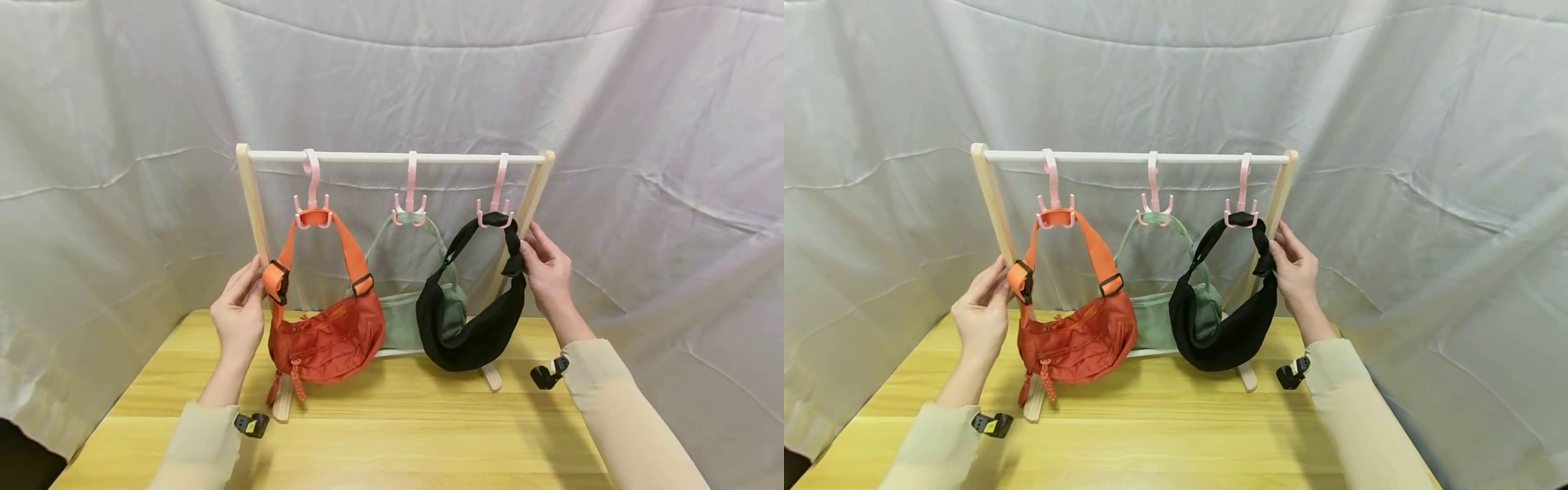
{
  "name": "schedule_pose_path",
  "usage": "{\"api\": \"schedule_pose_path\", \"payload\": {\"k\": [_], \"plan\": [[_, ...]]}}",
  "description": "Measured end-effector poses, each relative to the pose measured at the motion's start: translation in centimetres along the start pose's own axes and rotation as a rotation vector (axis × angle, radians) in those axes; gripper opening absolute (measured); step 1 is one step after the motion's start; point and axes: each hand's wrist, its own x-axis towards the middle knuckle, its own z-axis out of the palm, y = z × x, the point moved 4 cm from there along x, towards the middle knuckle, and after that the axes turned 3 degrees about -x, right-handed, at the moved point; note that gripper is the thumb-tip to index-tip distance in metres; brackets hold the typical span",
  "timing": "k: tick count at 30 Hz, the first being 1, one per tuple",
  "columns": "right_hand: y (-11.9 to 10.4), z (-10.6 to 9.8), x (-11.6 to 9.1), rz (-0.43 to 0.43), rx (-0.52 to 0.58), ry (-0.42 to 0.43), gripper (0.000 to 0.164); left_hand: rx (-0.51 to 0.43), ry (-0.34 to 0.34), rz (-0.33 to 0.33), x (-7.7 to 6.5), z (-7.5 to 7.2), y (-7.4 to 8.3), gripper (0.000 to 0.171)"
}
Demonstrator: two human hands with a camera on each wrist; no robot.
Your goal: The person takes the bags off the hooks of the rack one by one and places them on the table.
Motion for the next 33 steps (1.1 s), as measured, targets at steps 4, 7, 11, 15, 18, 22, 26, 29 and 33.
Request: {"api": "schedule_pose_path", "payload": {"k": [4,7,11,15,18,22,26,29,33], "plan": [[-0.1,-0.3,-0.3,-0.019,-0.027,0.013,0.049,-0.013,-0.008,0.002,0.6,0.4,-0.8,0.04],[-0.3,-0.5,-0.6,-0.028,-0.039,0.018,0.049,-0.012,-0.011,0.003,1.0,0.7,-1.4,0.041],[-0.5,-0.4,-0.9,-0.044,-0.048,0.01,0.049,-0.023,-0.009,0.004,1.5,0.7,-2.1,0.04],[-0.6,-0.3,-1.2,-0.051,-0.054,0.016,0.048,-0.062,-0.013,0.009,2.2,0.7,-2.6,0.037],[-0.7,-0.2,-1.5,-0.056,-0.062,0.026,0.048,-0.068,-0.027,0.014,2.6,0.7,-2.8,0.035],[-0.7,0.1,-1.6,-0.077,-0.109,0.023,0.048,-0.068,-0.042,0.025,3.2,0.6,-3.3,0.035],[-0.7,0.3,-1.7,-0.078,-0.109,0.024,0.048,-0.097,-0.055,0.01,3.8,0.7,-3.9,0.035],[-0.7,0.4,-1.8,-0.074,-0.108,0.031,0.047,-0.112,-0.056,-0.007,4.1,0.8,-4.3,0.036],[-0.4,0.3,-1.8,-0.072,-0.11,0.038,0.047,-0.114,-0.043,-0.012,4.2,0.8,-4.7,0.036]]}}
